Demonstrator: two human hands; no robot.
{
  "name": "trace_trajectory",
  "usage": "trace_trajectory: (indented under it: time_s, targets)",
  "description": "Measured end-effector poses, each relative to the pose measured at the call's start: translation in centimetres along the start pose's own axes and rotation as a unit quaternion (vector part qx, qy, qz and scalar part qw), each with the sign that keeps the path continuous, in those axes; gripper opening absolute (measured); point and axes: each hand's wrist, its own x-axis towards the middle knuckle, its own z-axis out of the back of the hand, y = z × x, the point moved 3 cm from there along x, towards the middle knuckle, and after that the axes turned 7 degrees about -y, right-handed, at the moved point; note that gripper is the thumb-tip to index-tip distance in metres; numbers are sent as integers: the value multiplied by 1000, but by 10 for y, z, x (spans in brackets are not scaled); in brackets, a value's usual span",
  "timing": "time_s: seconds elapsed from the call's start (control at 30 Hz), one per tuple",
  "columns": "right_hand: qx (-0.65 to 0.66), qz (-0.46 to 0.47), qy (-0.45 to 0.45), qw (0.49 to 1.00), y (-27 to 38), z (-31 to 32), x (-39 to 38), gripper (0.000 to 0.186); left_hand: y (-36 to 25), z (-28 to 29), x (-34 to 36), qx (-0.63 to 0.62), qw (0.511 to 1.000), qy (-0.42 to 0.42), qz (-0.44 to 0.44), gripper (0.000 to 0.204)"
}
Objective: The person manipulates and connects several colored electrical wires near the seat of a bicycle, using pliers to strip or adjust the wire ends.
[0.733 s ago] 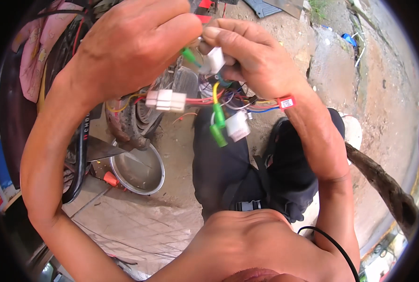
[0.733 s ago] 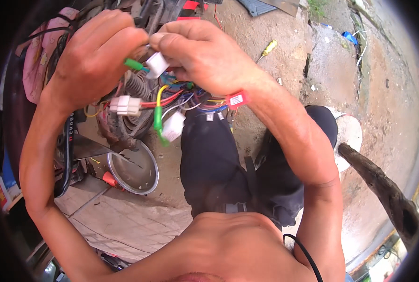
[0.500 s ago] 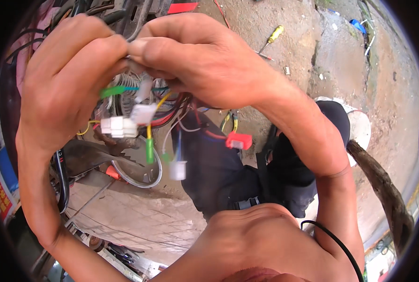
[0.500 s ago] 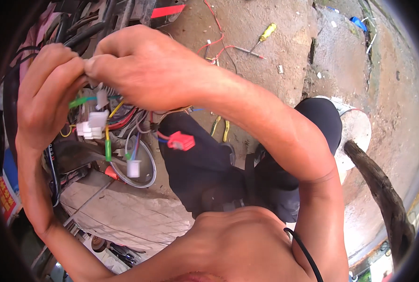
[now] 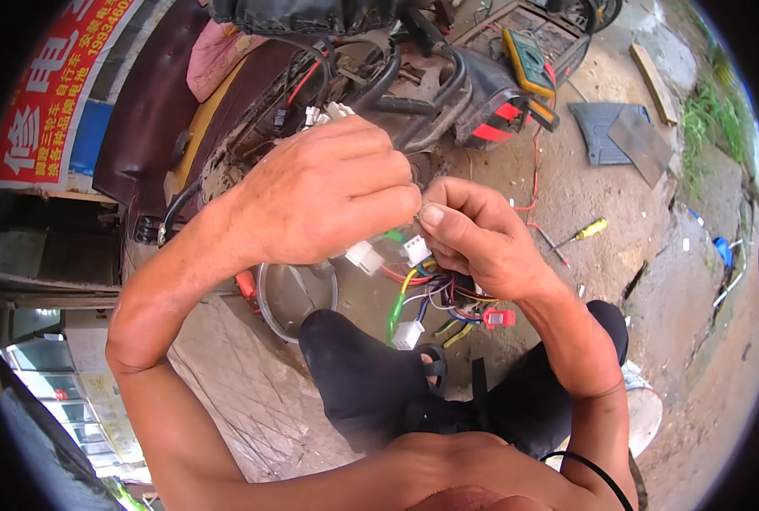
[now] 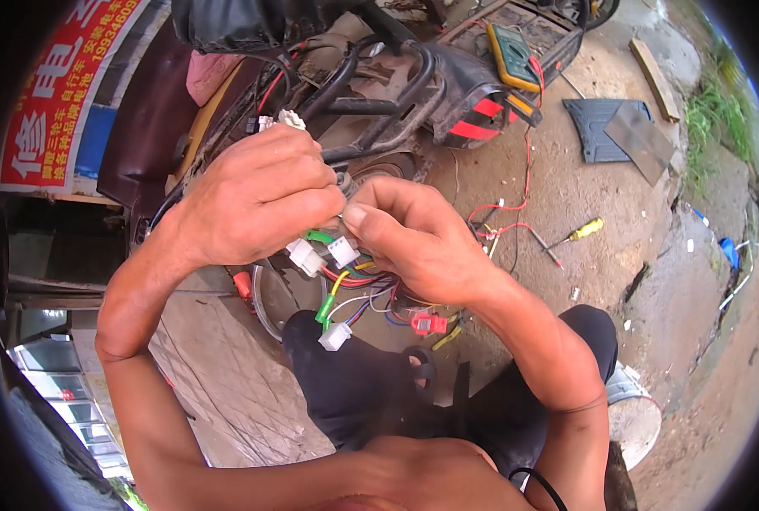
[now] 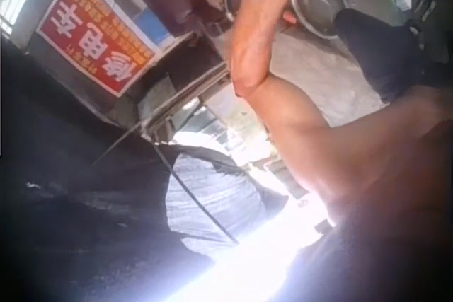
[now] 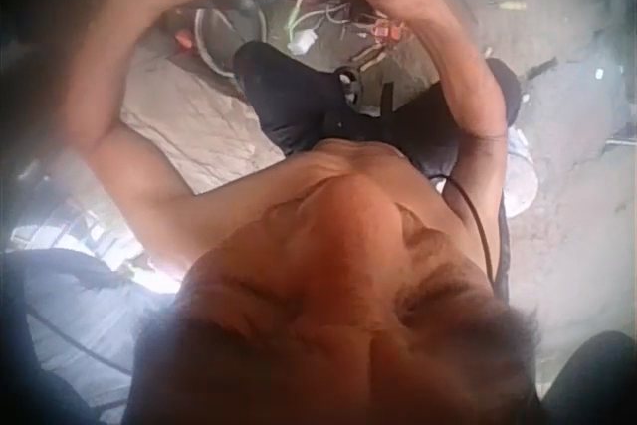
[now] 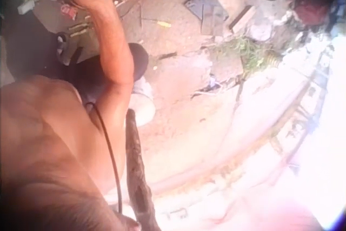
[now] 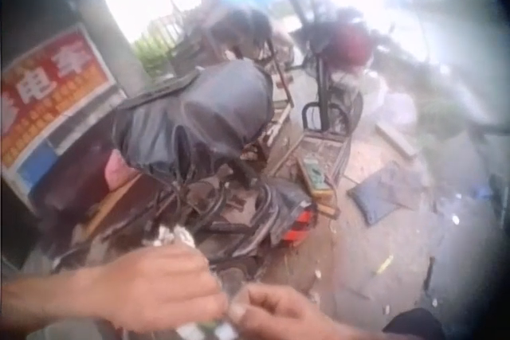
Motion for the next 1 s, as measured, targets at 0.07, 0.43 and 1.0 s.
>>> trace_trajectory:
  time_s: [0.07,0.43,1.0]
  targets:
    - [-24,16,-5,1000,-1,2,1,25,-6,1,-1,1,999,12,35,30]
    - [-98,36,-59,993,-8,34,-4,19,-56,-49,-21,-108,965,-123,205,37]
    - [-93,39,-59,993,-25,57,9,15,-159,-272,-114,-273,610,-329,667,22]
